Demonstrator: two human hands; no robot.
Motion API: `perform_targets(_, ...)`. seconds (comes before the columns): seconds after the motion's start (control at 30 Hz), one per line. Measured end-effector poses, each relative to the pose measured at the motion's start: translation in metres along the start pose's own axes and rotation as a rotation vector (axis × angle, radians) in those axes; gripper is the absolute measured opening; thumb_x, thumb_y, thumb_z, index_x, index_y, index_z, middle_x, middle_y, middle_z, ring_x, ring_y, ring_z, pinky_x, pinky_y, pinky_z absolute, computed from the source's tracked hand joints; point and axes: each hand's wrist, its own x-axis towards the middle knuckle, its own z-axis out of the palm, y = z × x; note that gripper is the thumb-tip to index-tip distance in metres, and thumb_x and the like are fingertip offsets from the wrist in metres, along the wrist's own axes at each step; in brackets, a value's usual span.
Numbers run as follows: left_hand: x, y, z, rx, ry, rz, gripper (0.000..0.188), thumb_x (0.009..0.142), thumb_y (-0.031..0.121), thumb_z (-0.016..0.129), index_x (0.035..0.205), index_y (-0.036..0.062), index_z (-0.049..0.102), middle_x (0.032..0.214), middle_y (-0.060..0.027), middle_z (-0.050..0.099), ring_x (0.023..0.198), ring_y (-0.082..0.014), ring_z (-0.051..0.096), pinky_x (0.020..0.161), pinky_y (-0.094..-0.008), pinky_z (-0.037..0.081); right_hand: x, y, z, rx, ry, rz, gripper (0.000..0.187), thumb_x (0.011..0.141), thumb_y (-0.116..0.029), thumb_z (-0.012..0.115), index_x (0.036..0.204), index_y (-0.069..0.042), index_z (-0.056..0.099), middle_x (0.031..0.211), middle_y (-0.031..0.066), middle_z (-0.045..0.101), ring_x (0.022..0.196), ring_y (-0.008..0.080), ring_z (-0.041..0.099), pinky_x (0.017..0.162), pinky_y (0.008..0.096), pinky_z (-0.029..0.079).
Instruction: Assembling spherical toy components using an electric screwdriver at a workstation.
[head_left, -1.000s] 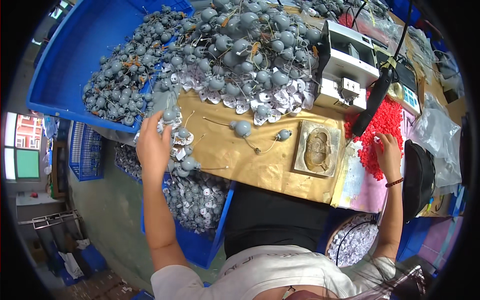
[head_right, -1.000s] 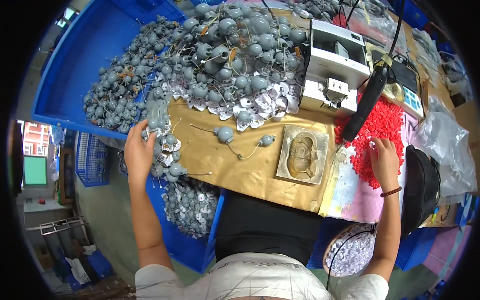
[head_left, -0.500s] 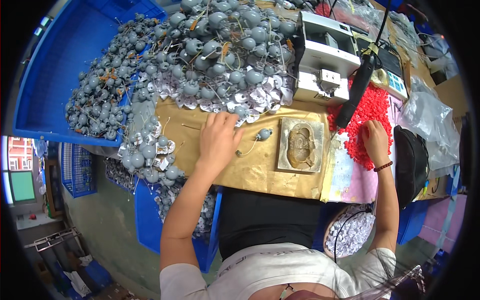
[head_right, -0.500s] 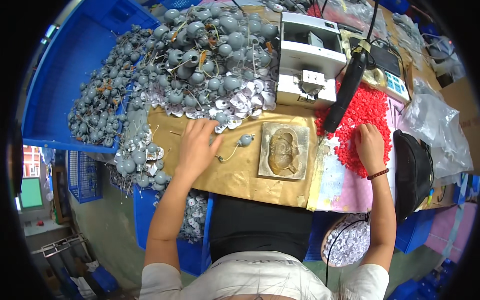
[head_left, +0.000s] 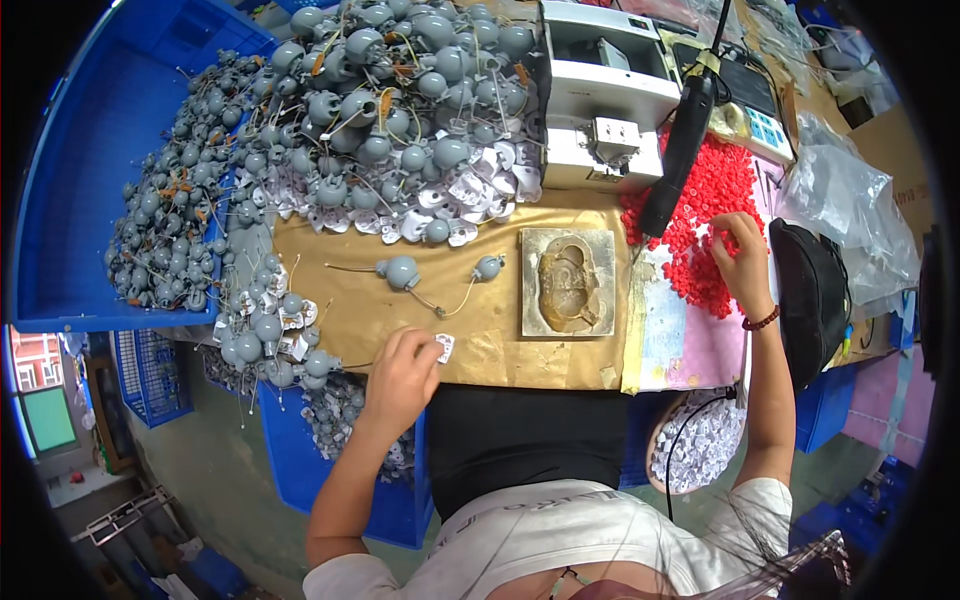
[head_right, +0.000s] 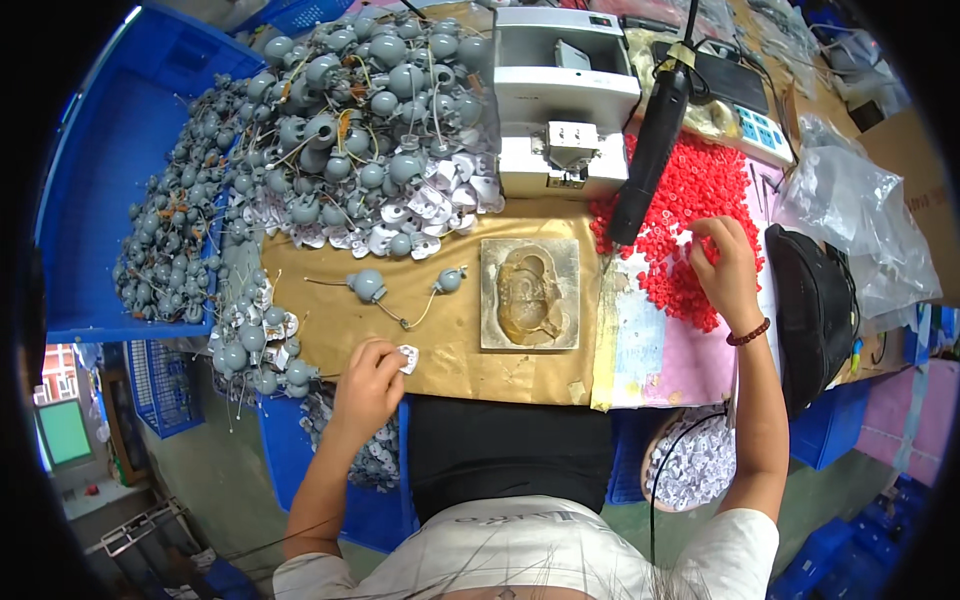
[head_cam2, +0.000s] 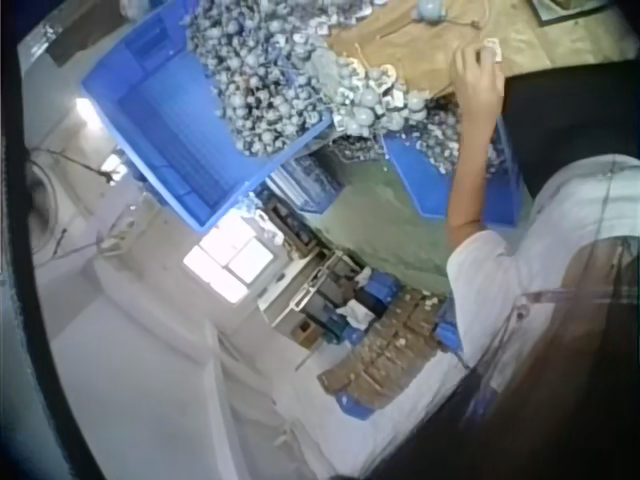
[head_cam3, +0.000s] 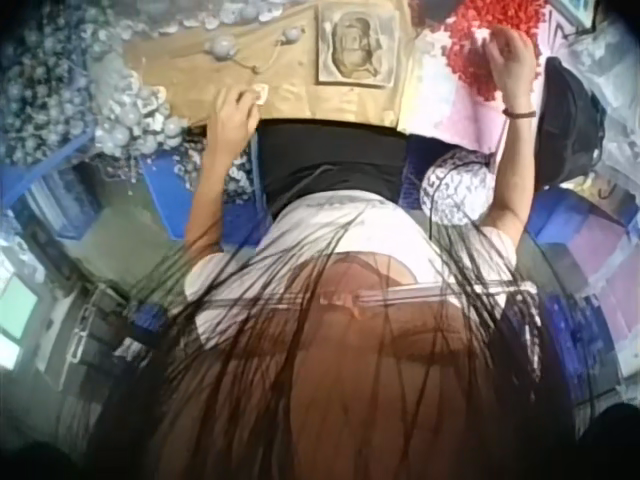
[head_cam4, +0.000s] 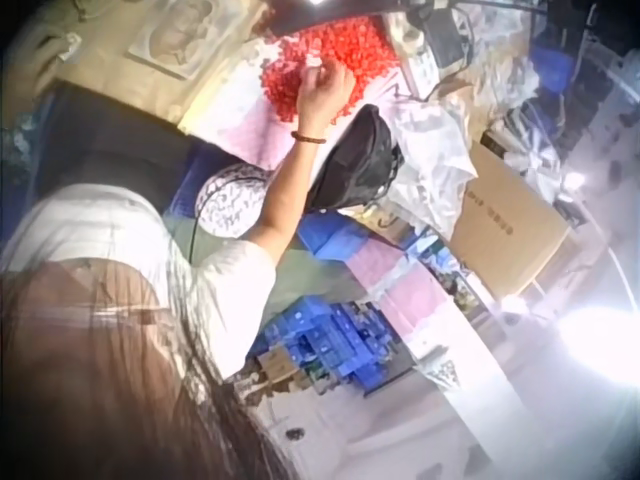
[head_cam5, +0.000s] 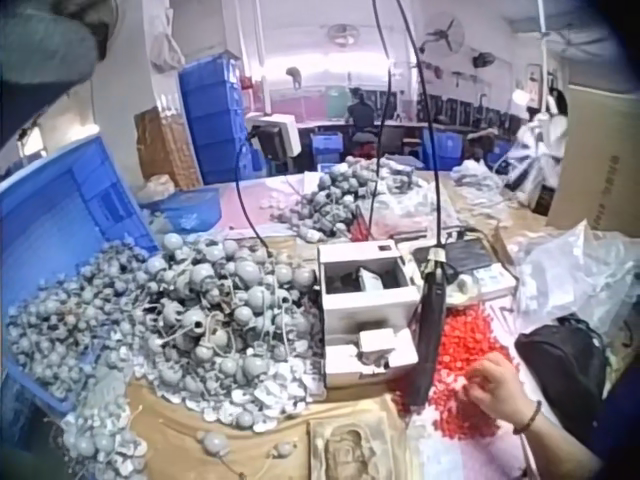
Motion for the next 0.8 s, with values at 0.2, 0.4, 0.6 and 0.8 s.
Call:
perform_targets(0.2, 0.021, 0.032, 0.018, -0.250, 0.086, -0.017, 0.019, 0.078, 0.002, 0.075, 0.095, 0.0021, 0.065, 0.102, -0.0121, 0.064, 0.100, -0.0339, 0.062, 0.084, -0.0436, 0.053, 0.001, -0.056, 0.000, 0.385, -0.088, -0.054, 0.019, 0.082, 0.007, 0.070, 0.099, -0.001, 0.069, 0.095, 0.0081, 0.068, 0.082, 0.0167, 0.065, 0.071, 0.0282, 0.051)
perform_targets(0.4, 0.111, 0.071, 0.055, -0.298, 0.073, 0.224, 0.027, 0.079, 0.003, 0.076, 0.104, 0.0043, 0.066, 0.106, -0.0109, 0.065, 0.110, -0.0341, 0.059, 0.095, -0.0430, 0.049, 0.009, -0.120, 0.030, 0.478, -0.160, -0.300, 0.019, 0.079, 0.002, 0.078, 0.094, -0.005, 0.069, 0.091, 0.0068, 0.069, 0.084, 0.0222, 0.065, 0.075, 0.0336, 0.052)
perform_targets(0.6, 0.133, 0.069, 0.052, -0.394, 0.038, 0.097, 0.041, 0.079, 0.004, 0.076, 0.117, 0.0071, 0.062, 0.112, -0.0109, 0.058, 0.114, -0.0334, 0.052, 0.100, -0.0419, 0.044, 0.013, -0.135, 0.071, 0.289, -0.070, -0.581, 0.018, 0.076, -0.005, 0.078, 0.088, -0.008, 0.064, 0.087, 0.0047, 0.064, 0.083, 0.0247, 0.062, 0.072, 0.0362, 0.050)
perform_targets(0.8, 0.156, 0.022, 0.016, 0.170, 0.320, 0.148, 0.025, 0.078, 0.005, 0.076, 0.103, 0.0095, 0.071, 0.115, -0.0096, 0.058, 0.113, -0.0324, 0.050, 0.097, -0.0425, 0.042, 0.008, -0.138, 0.075, 0.008, -0.102, -0.682, 0.023, 0.079, -0.015, 0.076, 0.098, -0.008, 0.066, 0.103, 0.0055, 0.062, 0.097, 0.0255, 0.060, 0.079, 0.0361, 0.048)
